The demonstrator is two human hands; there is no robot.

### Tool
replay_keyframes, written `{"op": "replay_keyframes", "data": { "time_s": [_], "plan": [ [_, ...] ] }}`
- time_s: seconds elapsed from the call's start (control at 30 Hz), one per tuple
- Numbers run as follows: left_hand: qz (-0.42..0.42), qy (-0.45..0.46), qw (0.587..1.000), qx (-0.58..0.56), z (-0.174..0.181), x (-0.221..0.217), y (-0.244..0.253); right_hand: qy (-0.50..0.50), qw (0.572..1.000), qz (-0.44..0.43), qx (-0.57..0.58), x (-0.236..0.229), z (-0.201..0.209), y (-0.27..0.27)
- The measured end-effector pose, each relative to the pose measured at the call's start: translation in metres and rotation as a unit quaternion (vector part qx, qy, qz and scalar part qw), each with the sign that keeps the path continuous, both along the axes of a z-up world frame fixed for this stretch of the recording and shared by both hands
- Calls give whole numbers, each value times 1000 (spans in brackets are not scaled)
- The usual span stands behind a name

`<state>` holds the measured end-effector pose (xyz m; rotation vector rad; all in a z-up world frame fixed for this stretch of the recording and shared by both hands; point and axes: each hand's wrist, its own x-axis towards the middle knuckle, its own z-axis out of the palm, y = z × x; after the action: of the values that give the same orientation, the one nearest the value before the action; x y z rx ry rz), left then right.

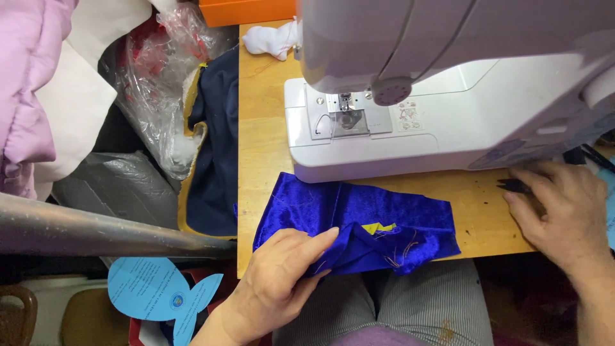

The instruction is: Aligning two pieces of fabric and securing them together with pins in preparation for sewing.

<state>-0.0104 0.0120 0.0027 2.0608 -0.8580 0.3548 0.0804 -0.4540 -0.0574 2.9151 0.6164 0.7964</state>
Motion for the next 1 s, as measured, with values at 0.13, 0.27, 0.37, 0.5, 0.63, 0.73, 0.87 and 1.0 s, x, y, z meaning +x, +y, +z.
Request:
{"op": "replay_keyframes", "data": {
  "time_s": [0.13, 0.27, 0.37, 0.5, 0.63, 0.73, 0.87, 1.0],
  "plan": [
    [42, 70, 996, -33, -14, -10, -6, 78, 960, 117, 241, -46, 51, 105],
    [90, 164, 979, -77, -20, -11, -11, 148, 926, 261, 230, -66, 57, 174],
    [103, 174, 977, -68, -18, -13, -10, 170, 910, 274, 261, -66, 53, 181],
    [128, 201, 969, -69, -21, -14, -3, 212, 893, 111, 382, -64, 53, 134],
    [113, 198, 971, -66, -18, -14, -3, 215, 872, 1, 440, -67, 58, 114],
    [107, 200, 972, -67, -16, -15, -5, 207, 889, 134, 386, -67, 64, 139],
    [117, 181, 975, -47, -21, -16, -4, 190, 930, 226, 219, -60, 52, 159],
    [96, 190, 975, -66, -18, -16, -3, 265, 917, 146, 260, -52, 44, 136]
  ]
}}
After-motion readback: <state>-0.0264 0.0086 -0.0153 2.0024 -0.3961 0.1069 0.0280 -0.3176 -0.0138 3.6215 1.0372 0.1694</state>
